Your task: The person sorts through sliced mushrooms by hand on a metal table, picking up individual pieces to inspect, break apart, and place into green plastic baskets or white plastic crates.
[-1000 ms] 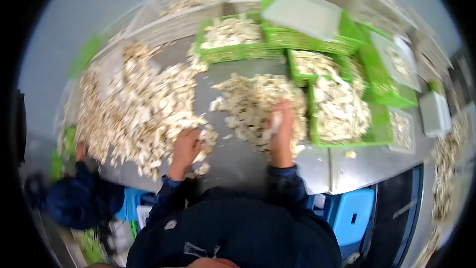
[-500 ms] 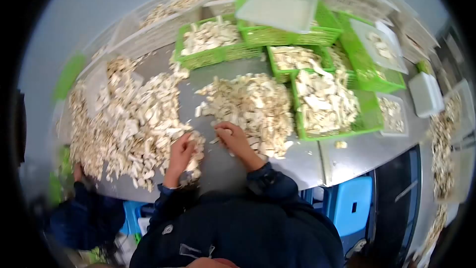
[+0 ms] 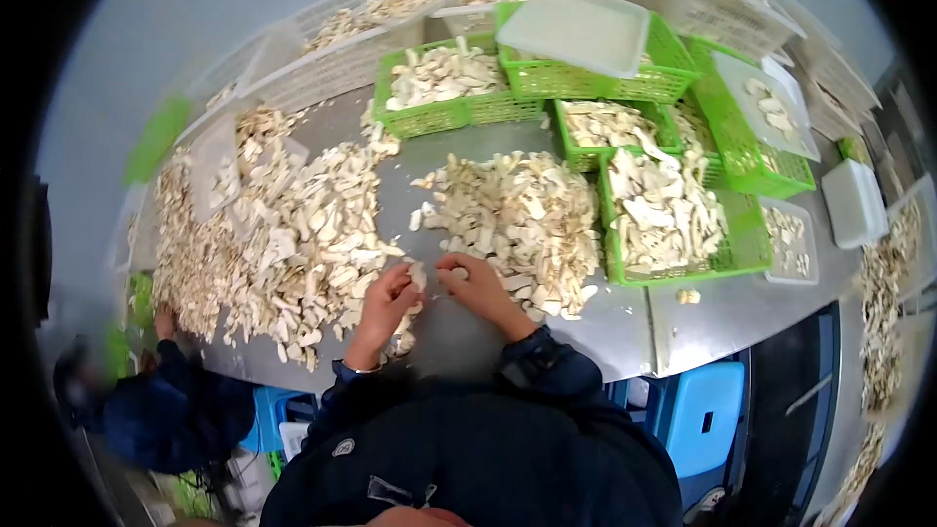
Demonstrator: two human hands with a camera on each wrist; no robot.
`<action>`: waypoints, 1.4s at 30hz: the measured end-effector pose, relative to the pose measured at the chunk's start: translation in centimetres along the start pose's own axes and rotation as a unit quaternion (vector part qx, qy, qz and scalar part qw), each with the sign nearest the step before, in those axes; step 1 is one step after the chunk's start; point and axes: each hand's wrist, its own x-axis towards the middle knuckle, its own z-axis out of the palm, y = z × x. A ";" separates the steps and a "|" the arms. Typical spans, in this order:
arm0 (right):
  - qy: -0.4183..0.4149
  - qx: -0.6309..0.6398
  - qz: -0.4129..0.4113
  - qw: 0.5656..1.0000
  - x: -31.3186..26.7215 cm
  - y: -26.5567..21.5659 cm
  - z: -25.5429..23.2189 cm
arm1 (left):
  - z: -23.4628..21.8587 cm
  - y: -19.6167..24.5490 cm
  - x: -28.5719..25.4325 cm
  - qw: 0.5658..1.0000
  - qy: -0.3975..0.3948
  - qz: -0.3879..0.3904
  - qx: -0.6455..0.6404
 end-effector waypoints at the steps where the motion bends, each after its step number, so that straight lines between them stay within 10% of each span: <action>1: -0.010 0.004 0.009 1.000 -0.1 -0.2 0.1 | -0.2 -0.3 0.0 0.999 -0.012 0.005 0.032; 24: -0.063 0.013 -0.072 0.995 -0.3 1.0 1.5 | 1.0 -1.6 -0.6 0.996 0.021 0.064 -0.054; 27: -0.013 -0.091 -0.106 0.990 -0.5 0.8 1.7 | -0.4 -2.3 -0.5 0.994 -0.057 0.017 0.089; 42: -0.005 -0.099 -0.102 0.990 -0.3 1.3 1.8 | 0.6 -0.4 -0.9 0.998 -0.013 -0.037 -0.041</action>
